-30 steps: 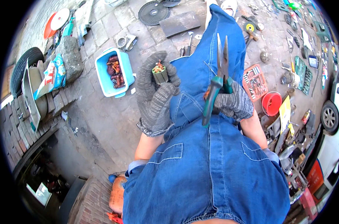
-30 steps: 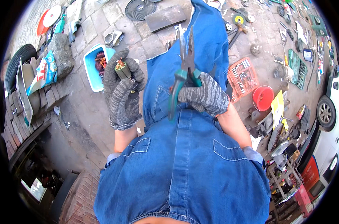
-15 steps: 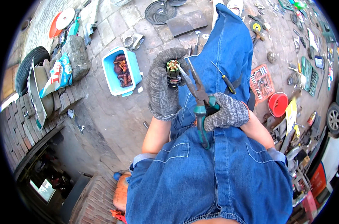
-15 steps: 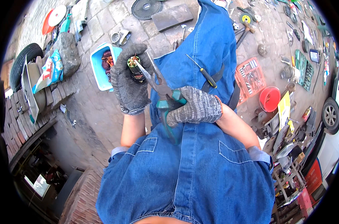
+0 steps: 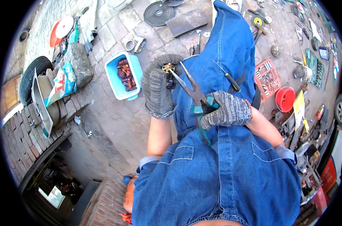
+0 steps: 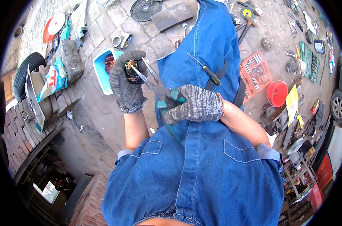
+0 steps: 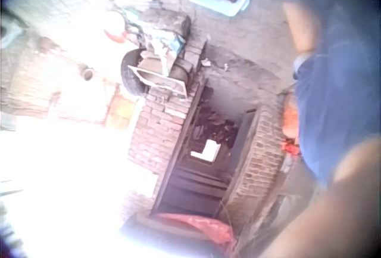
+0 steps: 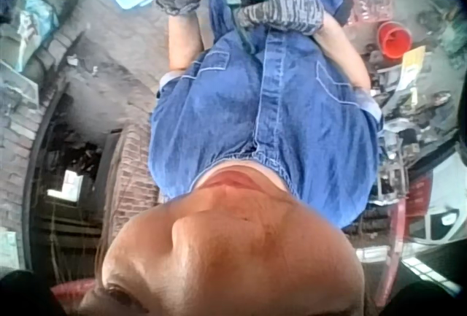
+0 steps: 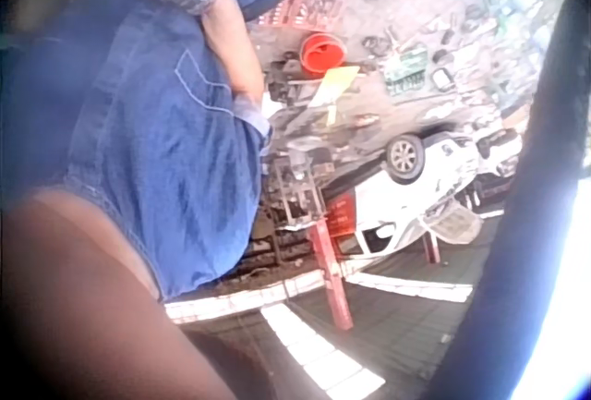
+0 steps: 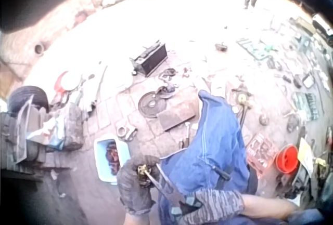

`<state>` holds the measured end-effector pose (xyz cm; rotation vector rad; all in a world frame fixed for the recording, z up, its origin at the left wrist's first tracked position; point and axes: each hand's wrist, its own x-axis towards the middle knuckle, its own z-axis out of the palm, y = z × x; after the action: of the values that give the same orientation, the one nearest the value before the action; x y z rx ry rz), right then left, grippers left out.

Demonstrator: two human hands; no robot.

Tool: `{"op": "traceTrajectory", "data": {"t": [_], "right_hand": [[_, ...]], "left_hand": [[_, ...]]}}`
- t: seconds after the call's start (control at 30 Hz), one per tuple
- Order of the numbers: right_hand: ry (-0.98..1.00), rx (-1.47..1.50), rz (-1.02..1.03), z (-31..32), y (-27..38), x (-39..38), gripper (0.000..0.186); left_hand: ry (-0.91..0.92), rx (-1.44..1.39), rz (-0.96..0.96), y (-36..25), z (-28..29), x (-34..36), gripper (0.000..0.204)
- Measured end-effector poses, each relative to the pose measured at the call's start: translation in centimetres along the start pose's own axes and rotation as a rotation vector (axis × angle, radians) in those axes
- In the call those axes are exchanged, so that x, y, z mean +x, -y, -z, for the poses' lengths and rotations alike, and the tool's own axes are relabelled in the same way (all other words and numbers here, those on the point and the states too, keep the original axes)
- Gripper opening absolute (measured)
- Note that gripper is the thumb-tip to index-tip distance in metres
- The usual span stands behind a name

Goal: The person sits on the ground in a cluttered workshop and uses a screwdriver to adjust a small cylindrical electrical component. They then use pliers to strip and manipulate the wires attached to the component.

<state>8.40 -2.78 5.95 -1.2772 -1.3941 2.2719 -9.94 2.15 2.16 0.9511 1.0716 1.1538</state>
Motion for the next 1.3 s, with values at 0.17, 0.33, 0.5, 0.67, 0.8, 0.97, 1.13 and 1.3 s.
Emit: {"op": "traceTrajectory", "data": {"t": [0.17, 0.33, 0.5, 0.67, 0.8, 0.97, 1.13, 1.3], "right_hand": [[-0.001, 0.059, 0.172, -0.2, -1.4, 0.4, 0.026], [-0.053, -0.242, 0.527, -0.6, -3.6, 1.2, 0.02], [-0.05, -0.375, 0.614, -0.5, -5.2, 1.5, 0.017], [0.064, -0.166, 0.266, -0.6, -3.1, 1.3, 0.017], [0.01, -0.077, 0.368, -1.0, -4.2, 1.7, 0.021], [0.109, 0.175, 0.119, -2.0, -4.4, 2.9, 0.03], [0.02, 0.148, 0.175, -2.5, -3.7, 3.3, 0.031], [0.08, 0.525, 0.007, -2.3, -3.6, 2.1, 0.034]], "left_hand": [[0.085, 0.016, -0.109, 0.0, 0.2, 0.2, 0.049], [0.194, -0.107, -0.061, 0.3, 0.8, 0.6, 0.051], [0.304, -0.079, 0.005, 0.4, 1.0, 0.8, 0.051], [0.231, -0.068, -0.01, 0.6, 0.6, 0.6, 0.05], [0.258, -0.131, -0.023, 1.4, 0.8, 0.7, 0.053], [0.24, -0.403, 0.089, 1.7, 0.3, 0.8, 0.039], [0.164, -0.228, 0.015, 1.8, 1.3, 1.6, 0.032], [0.111, -0.214, 0.07, 1.5, 1.2, 1.6, 0.029]]}}
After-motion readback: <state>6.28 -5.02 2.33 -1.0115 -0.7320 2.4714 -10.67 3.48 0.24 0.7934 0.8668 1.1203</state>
